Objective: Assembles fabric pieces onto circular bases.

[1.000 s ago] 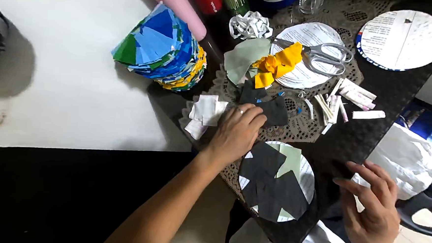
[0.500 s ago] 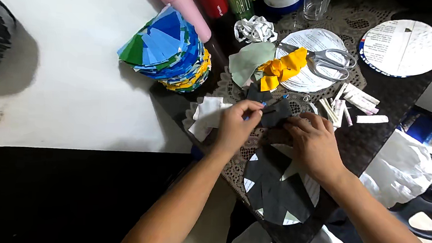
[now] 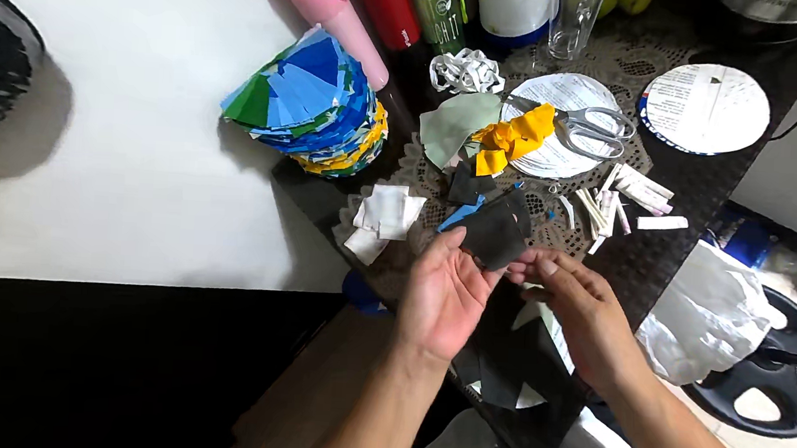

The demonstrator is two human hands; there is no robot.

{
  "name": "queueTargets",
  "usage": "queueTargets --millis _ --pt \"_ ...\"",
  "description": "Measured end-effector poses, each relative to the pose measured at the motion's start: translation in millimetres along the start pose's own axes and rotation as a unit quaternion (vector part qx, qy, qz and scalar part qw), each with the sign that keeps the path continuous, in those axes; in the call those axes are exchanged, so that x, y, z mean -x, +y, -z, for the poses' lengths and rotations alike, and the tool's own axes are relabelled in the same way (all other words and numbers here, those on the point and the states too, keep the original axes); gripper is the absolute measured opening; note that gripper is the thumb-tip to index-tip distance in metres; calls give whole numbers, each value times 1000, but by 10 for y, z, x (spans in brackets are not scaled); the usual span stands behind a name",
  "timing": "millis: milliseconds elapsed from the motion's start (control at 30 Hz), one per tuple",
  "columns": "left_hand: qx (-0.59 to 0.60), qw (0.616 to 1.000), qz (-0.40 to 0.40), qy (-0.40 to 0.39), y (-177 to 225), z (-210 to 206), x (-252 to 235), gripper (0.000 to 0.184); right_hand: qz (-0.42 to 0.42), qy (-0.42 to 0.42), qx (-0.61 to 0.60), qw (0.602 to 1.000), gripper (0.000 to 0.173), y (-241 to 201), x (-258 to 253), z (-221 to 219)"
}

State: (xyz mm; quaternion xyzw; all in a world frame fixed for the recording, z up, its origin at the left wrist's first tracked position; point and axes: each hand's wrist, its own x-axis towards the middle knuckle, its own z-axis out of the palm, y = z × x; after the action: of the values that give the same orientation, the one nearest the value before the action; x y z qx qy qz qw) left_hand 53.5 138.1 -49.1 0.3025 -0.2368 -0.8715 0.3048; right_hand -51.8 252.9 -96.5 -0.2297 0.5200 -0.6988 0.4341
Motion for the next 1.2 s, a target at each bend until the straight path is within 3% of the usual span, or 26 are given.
queueTargets --millis 100,233,367,400,467,633,867,1000,1200 --pt "33 999 -18 -4 -174 -30 102 41 14 36 -72 997 15 -7 102 -98" --pt "43 999 -31 -6 -323 -13 229 37 29 70 -60 995 8 -80 153 -86" --pt "-83 994 -61 -29 -332 146 267 25 26 15 4 1000 14 -169 254 122" --pt "-129 988 -71 -40 -332 193 275 31 19 6 14 1000 13 -186 286 167" --pt "-212 968 -104 -82 -346 300 295 40 9 0 37 999 13 -205 336 240" --pt "-358 895 -210 -164 -420 523 353 27 1 3 119 993 9 -204 428 411" --pt "-503 807 -267 -154 -548 600 464 39 3 16 221 975 5 -122 542 528" --pt "-542 783 -273 -137 -629 623 534 40 13 19 294 955 3 -62 608 560" --pt "-621 734 -260 -87 -712 584 503 40 24 35 470 882 6 -93 537 498"
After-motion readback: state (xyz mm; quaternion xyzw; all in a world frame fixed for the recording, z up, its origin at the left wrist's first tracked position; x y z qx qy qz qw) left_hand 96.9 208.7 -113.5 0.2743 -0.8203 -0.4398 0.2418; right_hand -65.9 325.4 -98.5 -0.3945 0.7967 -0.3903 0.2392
